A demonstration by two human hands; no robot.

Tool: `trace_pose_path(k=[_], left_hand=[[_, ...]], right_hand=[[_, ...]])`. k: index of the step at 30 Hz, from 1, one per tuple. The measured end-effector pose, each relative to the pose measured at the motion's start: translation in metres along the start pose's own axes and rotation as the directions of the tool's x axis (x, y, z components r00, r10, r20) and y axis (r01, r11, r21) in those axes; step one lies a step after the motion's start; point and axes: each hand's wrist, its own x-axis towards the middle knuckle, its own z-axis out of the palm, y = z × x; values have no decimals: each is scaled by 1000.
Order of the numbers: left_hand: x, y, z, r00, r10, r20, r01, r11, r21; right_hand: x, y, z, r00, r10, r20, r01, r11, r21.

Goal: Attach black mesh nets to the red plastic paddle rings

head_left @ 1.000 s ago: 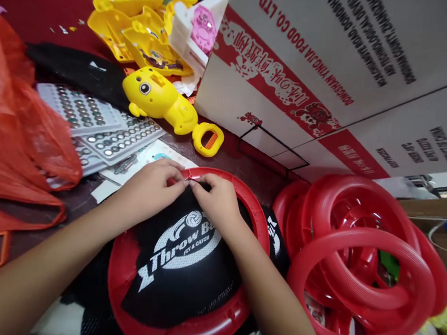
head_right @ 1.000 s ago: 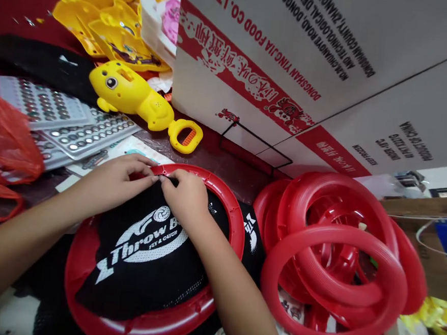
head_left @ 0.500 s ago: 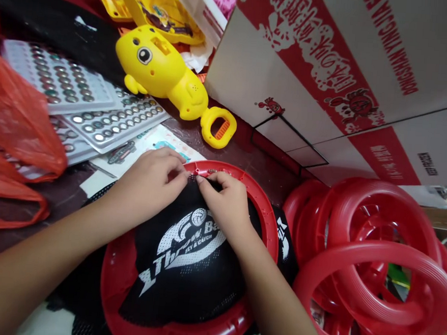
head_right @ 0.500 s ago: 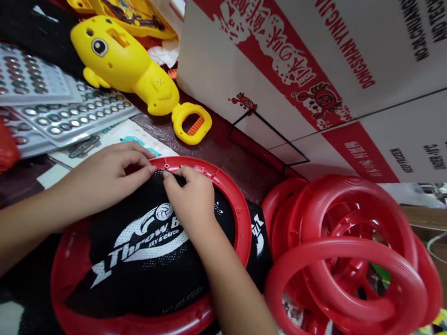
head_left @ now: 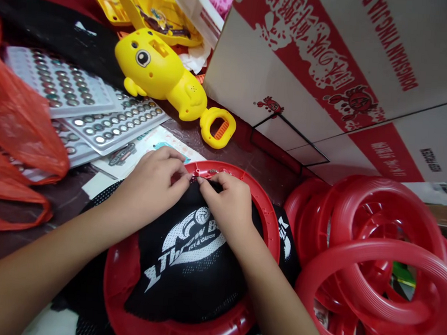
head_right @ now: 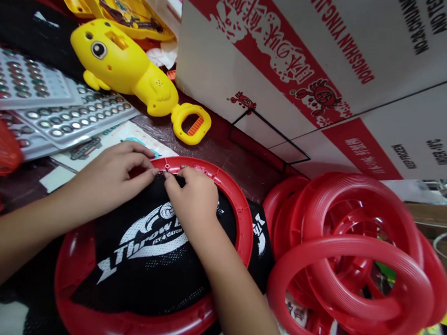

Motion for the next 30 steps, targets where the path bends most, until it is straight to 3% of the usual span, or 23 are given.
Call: trace_pose_path(k=[3, 5, 9, 14, 20, 24, 30], left_hand=[[4, -1, -3, 998, 12, 56, -14, 999, 43], [6, 1, -5, 996, 3, 92, -7, 999, 51], [4, 5, -7, 993, -23, 113, 25, 1000, -10], [2, 6, -12, 980, 23, 199, -21, 1000, -12], [4, 14, -20, 953, -64, 297, 101, 989, -111], [0, 16, -8, 948, -88, 307, 172, 950, -259], [-5, 12, 14, 911, 20, 411, 139, 924, -355]], right_hand=[[-2, -1, -2, 999, -37, -7, 36, 988, -147], [-3, 0, -3, 999, -33, -13, 31, 987, -158], [-6, 3, -4, 1000, -16, -20, 15, 998, -68], [-14, 4, -7, 997, -71, -7, 71, 995, 73], [-33, 6, -12, 991, -116, 64, 107, 986, 127], [-44, 13, -11, 994, -112, 15, 108, 981, 159], [-51, 23, -9, 996, -73, -44, 80, 980, 182]])
